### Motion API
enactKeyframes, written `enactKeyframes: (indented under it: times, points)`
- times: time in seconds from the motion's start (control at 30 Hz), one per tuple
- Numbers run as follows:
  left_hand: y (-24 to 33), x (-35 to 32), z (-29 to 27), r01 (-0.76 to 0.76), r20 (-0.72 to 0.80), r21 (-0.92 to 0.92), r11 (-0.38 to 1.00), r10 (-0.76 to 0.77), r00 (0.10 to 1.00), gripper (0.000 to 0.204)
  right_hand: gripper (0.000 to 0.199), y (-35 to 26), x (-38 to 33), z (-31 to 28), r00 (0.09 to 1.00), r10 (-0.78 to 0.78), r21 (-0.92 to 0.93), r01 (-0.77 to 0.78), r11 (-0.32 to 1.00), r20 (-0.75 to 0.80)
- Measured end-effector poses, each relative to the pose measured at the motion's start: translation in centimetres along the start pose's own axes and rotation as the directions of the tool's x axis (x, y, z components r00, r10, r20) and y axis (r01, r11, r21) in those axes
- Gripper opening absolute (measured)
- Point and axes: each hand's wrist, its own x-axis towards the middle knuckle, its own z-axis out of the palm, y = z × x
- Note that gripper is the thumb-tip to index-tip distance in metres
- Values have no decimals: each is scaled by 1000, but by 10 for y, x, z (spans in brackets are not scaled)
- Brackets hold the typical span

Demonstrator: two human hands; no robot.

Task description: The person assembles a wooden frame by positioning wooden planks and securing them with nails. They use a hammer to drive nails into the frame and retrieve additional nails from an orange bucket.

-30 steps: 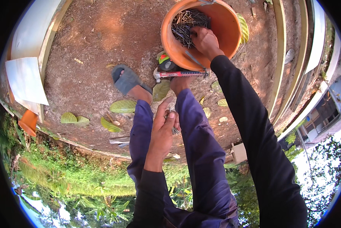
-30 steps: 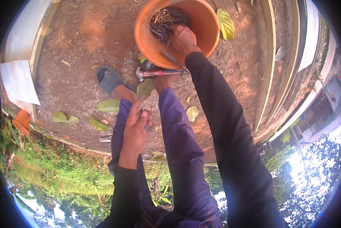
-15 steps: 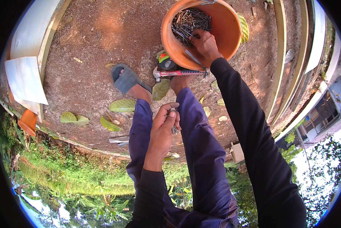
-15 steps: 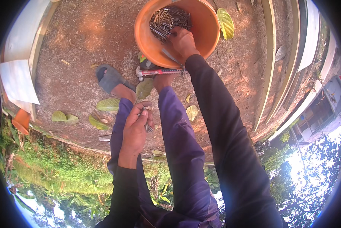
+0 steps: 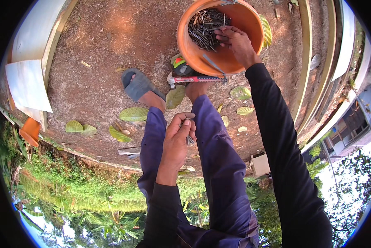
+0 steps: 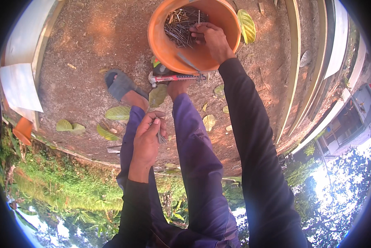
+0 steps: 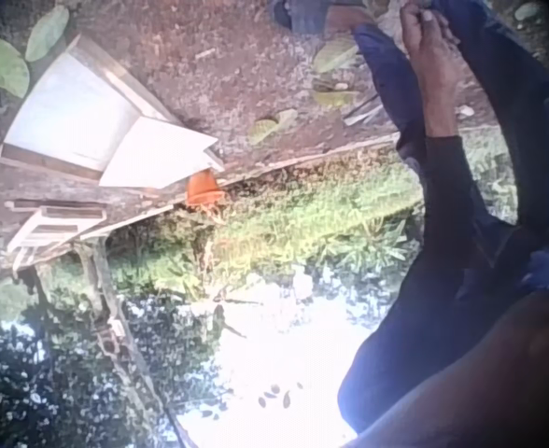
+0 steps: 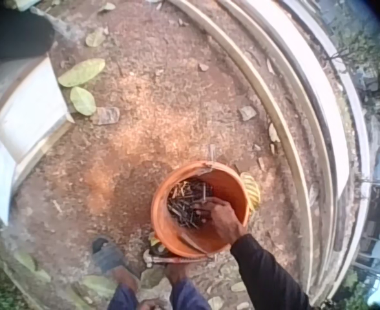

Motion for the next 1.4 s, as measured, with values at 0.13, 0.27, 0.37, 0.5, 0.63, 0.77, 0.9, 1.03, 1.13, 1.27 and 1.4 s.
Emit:
enactKeyframes:
  times: [0.13, 0.27, 0.37, 0.5, 0.63, 0.77, 0.9, 1.03, 1.13, 1.27, 1.4]
  points:
    - [-2, 2, 1, -15, 22, -19, 1000, 15, 1000, 20, 17, 11, 15, -20, 999, 14, -330, -24, 944, -31]
    - [-3, 1, -1, 2, -6, -5, 1000, -2, 1000, 20, 23, 20, 16, -3, 1000, 13, -593, -25, 805, -25]
    - [-2, 0, 0, 11, -16, 3, 1000, -11, 1000, 20, 30, 30, 25, 7, 999, -29, -738, 1, 674, -24]
    - [-1, 3, 4, 15, -6, 22, 1000, -15, 1000, 19, 39, 74, 60, 10, 959, -232, -871, -31, 491, -165]
    - [0, 1, 3, 22, -44, 43, 999, -20, 999, 19, 39, 72, 46, 22, 964, -210, -759, 15, 651, -161]
    - [-1, 3, 0, 10, -38, 22, 1000, -9, 999, 18, 25, 50, 17, 17, 978, -104, -514, 183, 838, 179]
    - [3, 3, 5, 6, -50, 10, 1000, -5, 999, 17, 19, -4, -50, 28, 981, -56, -505, 145, 851, 187]
    - [6, 2, 3, -64, -85, -127, 990, 53, 995, 17, 18, -36, -127, 51, 957, 97, -388, 17, 922, 272]
    - [4, 3, 3, -175, -123, -185, 967, 154, 980, 23, 20, -18, -185, 55, 892, 167, -467, 54, 883, 420]
    - [1, 3, 3, -186, -137, 53, 981, 191, 972, 31, 24, -1, -244, 73, 895, 117, -572, 170, 803, 430]
    - [2, 0, 3, -126, -131, -11, 992, 124, 984, 32, 24, 14, -254, 78, 915, 156, -544, 78, 836, 371]
